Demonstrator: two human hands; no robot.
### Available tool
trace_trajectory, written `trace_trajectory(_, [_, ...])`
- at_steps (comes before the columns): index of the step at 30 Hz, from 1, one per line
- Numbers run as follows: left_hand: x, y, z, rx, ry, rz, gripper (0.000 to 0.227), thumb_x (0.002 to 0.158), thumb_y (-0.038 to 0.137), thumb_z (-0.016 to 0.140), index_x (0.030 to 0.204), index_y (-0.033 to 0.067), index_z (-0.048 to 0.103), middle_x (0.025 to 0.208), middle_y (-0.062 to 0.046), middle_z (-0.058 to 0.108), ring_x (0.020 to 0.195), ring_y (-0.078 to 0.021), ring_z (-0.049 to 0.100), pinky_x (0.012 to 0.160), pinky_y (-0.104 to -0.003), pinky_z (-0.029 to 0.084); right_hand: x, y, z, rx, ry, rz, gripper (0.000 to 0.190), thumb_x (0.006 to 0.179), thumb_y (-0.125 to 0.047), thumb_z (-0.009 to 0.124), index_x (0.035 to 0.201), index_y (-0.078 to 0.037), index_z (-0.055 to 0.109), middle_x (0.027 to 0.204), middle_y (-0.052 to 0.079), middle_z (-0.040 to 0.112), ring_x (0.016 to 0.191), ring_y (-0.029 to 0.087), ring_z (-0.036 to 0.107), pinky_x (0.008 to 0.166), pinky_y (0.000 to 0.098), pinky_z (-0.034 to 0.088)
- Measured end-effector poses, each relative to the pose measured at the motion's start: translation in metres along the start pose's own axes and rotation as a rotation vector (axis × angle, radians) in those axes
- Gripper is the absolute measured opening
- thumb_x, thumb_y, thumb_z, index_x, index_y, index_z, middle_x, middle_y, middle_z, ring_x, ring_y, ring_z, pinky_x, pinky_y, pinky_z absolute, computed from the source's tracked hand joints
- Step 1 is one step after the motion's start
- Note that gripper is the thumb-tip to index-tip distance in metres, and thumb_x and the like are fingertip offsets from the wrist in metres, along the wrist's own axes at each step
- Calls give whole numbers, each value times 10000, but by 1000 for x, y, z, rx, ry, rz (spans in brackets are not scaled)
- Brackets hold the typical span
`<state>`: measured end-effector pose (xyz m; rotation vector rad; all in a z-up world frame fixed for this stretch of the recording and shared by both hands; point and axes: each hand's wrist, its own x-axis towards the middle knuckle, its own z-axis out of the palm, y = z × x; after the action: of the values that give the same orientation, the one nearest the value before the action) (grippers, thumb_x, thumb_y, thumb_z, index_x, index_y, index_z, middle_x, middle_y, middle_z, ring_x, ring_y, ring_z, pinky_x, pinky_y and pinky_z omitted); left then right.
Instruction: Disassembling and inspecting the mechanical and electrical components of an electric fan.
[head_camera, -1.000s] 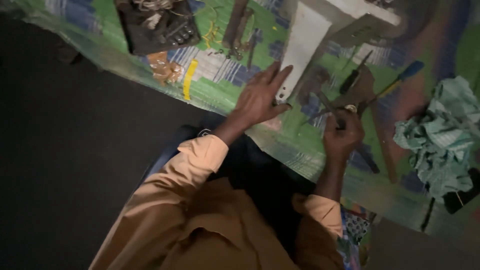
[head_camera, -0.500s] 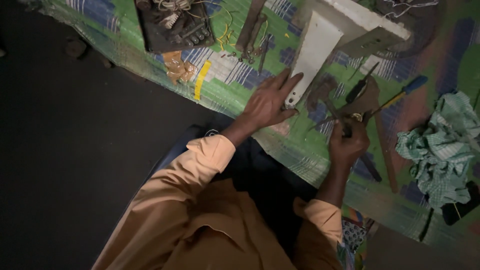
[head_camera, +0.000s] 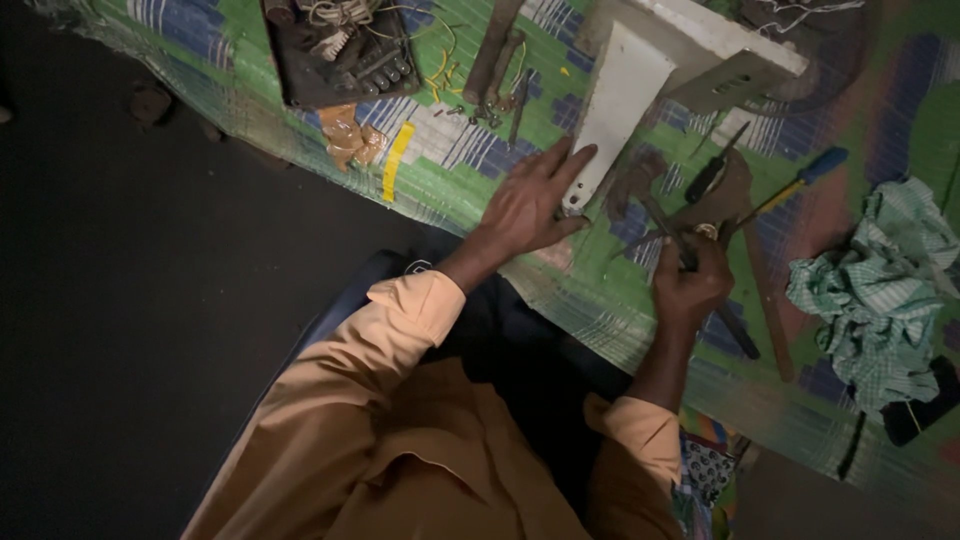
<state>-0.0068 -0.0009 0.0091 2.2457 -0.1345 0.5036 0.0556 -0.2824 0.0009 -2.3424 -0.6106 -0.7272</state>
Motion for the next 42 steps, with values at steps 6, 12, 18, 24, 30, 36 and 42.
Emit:
trace_trajectory(6, [0, -2, 0, -3, -3, 5, 998, 763, 374, 886, 1564, 130, 343, 1545, -300, 414, 1367, -499, 475, 1166, -536, 368, -2, 6, 2, 7, 15, 0, 251, 981, -214, 783, 1077, 16, 758, 962, 197, 743, 824, 322, 745, 748, 414, 587])
trace_trajectory(12, [0, -6, 5, -16, 7, 19, 991, 776, 356, 882, 1577, 114, 349, 1547, -304, 411, 1391, -489, 460, 1174, -545, 357, 2, -7, 0, 17, 40, -15, 198, 940, -171, 786, 1003, 10, 736, 816, 170, 674, 723, 330, 672, 842, 447, 602])
trace_trajectory(18, [-4, -6, 6, 65, 139, 59, 978, 714, 354, 917, 1512, 118, 405, 1517, -277, 433, 1415, -487, 428, 1161, -575, 337, 1, 1, -3, -34, 22, -195, 117, 971, -103, 724, 1012, 7, 715, 975, 189, 712, 852, 349, 701, 802, 418, 571])
trace_trajectory(24, [-7, -19, 19, 22, 123, 67, 1105, 690, 343, 944, 1564, 67, 326, 1416, -275, 491, 1329, -479, 477, 1135, -562, 353, 0, -6, 0, 16, 29, -115, 119, 981, -97, 721, 1002, 20, 725, 903, 186, 700, 762, 288, 689, 725, 396, 553])
trace_trajectory(30, [-9, -25, 28, 47, 164, 113, 1116, 682, 329, 944, 1573, 87, 318, 1274, -196, 608, 1256, -398, 556, 1096, -540, 390, 0, -18, -3, -14, 8, -47, 188, 996, -137, 761, 963, 39, 705, 808, 179, 631, 685, 293, 621, 661, 400, 488])
trace_trajectory(36, [-12, -28, 25, 26, 206, 173, 1065, 773, 319, 900, 1596, 83, 268, 1242, -221, 651, 1286, -413, 563, 1114, -560, 371, -5, -7, -2, 40, -17, -78, 161, 998, -125, 761, 1045, 26, 726, 854, 165, 660, 768, 295, 675, 743, 393, 540])
trace_trajectory(42, [-10, -24, 25, 34, 165, 137, 1077, 749, 332, 894, 1583, 65, 267, 1256, -276, 655, 1297, -462, 552, 1118, -575, 355, -6, 2, -1, -35, -13, -98, 149, 974, -106, 776, 988, 31, 722, 876, 179, 680, 823, 313, 693, 780, 406, 554])
